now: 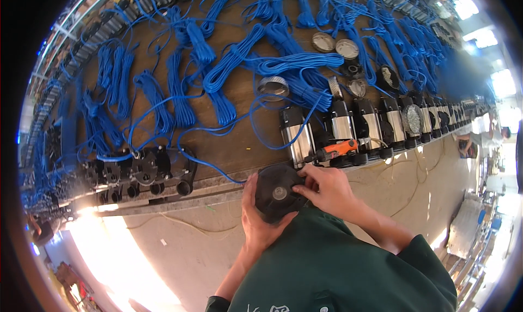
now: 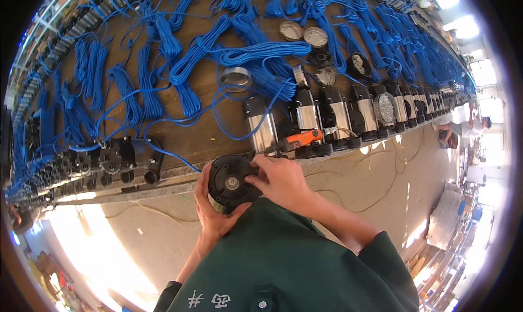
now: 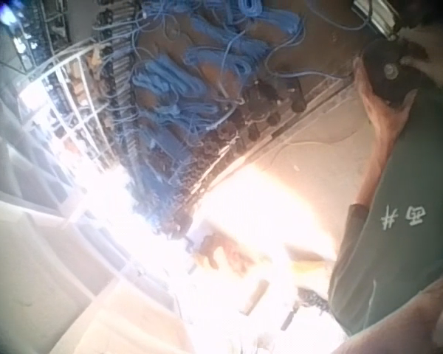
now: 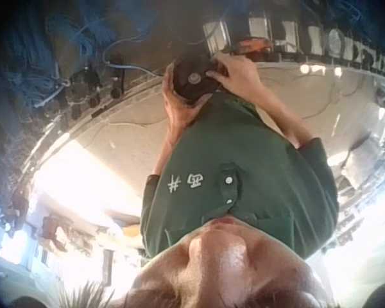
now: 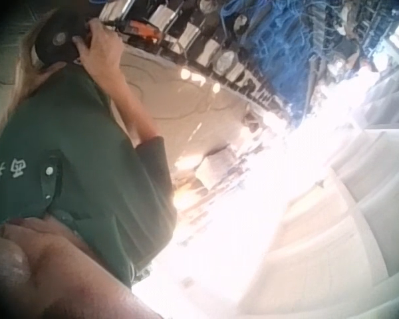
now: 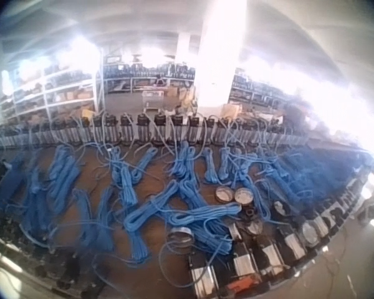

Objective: The person assembles water pumps on a long workbench, taking screws from a dish and using an orange pneumatic screwdriver to secure the black base plates and silver pump housings one by one.

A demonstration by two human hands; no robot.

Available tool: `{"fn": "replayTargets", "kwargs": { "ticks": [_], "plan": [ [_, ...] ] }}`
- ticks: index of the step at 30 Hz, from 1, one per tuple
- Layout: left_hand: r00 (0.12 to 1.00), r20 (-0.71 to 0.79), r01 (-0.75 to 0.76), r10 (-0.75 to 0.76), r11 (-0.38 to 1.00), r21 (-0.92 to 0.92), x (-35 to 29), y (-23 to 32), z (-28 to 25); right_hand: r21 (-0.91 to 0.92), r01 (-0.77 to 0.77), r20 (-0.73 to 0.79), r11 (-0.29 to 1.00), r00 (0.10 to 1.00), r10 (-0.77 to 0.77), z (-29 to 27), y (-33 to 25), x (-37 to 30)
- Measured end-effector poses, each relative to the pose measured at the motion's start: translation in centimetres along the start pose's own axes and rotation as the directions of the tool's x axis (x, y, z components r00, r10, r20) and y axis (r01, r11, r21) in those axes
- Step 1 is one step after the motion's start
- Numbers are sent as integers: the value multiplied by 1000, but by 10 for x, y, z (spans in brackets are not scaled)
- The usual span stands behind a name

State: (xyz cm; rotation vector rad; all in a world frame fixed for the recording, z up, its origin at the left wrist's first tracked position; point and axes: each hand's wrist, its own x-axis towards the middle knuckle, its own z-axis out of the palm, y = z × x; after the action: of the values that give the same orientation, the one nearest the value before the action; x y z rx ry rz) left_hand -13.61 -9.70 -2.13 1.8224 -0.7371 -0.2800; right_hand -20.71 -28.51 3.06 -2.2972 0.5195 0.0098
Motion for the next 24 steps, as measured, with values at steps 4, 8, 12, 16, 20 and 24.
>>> {"fn": "replayTargets", "kwargs": {
  "ticks": [4, 8, 12, 16, 20, 24],
  "plan": [
    [998, 63, -20, 11, 990, 142, 2, 12, -2, -46, 67, -64, 997, 996, -70, -7, 6, -3],
    [997, 19, -71, 70, 997, 42, 2, 21, 3, 162, -14, -164, 987, 986, 41, -57, 31, 0],
    [995, 20, -96, 94, 973, 211, 10, 32, -3, 171, -257, -359, 951, 883, 303, -141, 145, 10],
    [971, -127, -122, 203, 877, 465, 29, 89, -4, -132, -495, -605, 859, 726, 326, -240, 289, 3],
    [929, -232, -185, 288, 905, 383, 41, 138, 45, -299, -662, -590, 687, 694, 412, -312, 422, -45],
    [989, -114, -92, 99, 994, 65, 34, 155, 123, -399, -668, -448, 628, 739, 503, -302, 460, -40]
  ]
}}
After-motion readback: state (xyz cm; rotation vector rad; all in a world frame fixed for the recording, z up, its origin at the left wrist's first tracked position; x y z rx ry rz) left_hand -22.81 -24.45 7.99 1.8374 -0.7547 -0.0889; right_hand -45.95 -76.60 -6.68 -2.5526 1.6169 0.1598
